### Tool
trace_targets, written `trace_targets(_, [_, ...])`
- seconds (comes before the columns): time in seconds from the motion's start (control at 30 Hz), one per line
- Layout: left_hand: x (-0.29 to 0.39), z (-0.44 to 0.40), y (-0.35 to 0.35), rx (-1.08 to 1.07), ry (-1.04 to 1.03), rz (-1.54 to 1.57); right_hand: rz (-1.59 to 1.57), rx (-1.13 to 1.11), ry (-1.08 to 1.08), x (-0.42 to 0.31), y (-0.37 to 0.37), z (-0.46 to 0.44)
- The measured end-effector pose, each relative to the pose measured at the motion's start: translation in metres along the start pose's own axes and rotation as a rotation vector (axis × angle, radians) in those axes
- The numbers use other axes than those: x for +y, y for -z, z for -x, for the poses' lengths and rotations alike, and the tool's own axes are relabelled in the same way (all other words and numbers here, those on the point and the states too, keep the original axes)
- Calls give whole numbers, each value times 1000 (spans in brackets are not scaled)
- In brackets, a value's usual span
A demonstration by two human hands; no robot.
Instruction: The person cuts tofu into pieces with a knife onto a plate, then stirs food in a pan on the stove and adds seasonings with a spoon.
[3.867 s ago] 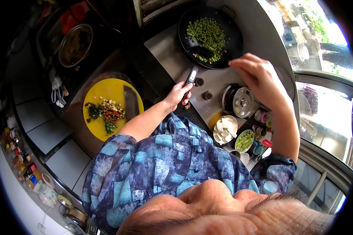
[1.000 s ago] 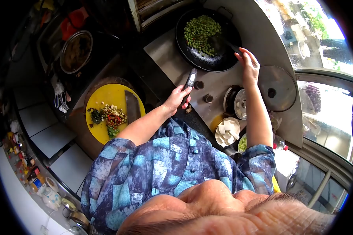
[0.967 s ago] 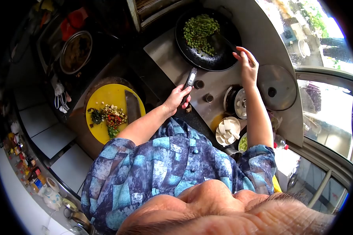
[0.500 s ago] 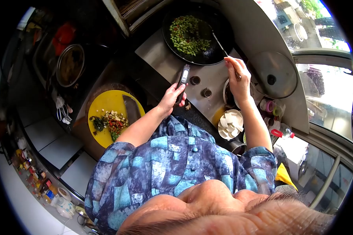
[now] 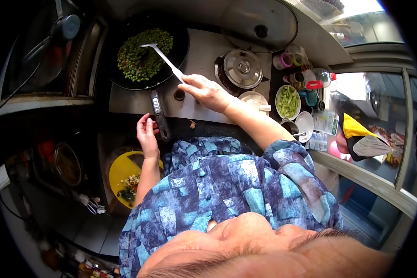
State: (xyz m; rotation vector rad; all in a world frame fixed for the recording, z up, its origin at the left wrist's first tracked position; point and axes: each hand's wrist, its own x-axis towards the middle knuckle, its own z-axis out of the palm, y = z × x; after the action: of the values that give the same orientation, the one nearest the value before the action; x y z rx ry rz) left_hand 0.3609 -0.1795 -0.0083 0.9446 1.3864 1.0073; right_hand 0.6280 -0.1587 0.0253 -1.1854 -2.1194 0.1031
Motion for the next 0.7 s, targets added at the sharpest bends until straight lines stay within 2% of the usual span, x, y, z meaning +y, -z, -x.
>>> trace_targets(0.13, [27, -16, -1, 8, -110, -96, 163, -90, 133, 22, -24, 16])
trace_targets(0.27, [41, -23, -8, -35, -135, -108, -22, -152, -5, 29, -3, 28])
trace_targets(0.3, [40, -24, -8, -44, -146, -117, -52, -93, -75, 32, 7, 34])
trace_targets(0.37, [41, -21, -10, -43, -179, -122, 38, -40, -324, 41, 32, 55])
trace_targets(0.4, [42, -19, -10, -27, -191, -131, 15, 113, -424, 59, 42, 69])
trace_targets(0.43, [42, -18, -6, -8, -189, -146, 21, 185, -643, 71, 60, 84])
trace_targets(0.53, [41, -16, 5, 53, -208, -149, 43, 521, -1103, 148, 100, 142])
trace_targets(0.6, [36, -17, 16, 81, -236, -168, -24, 472, -1374, 174, 133, 149])
trace_targets(0.7, [40, -9, 10, 115, -257, -209, -158, 241, -1538, 221, 157, 155])
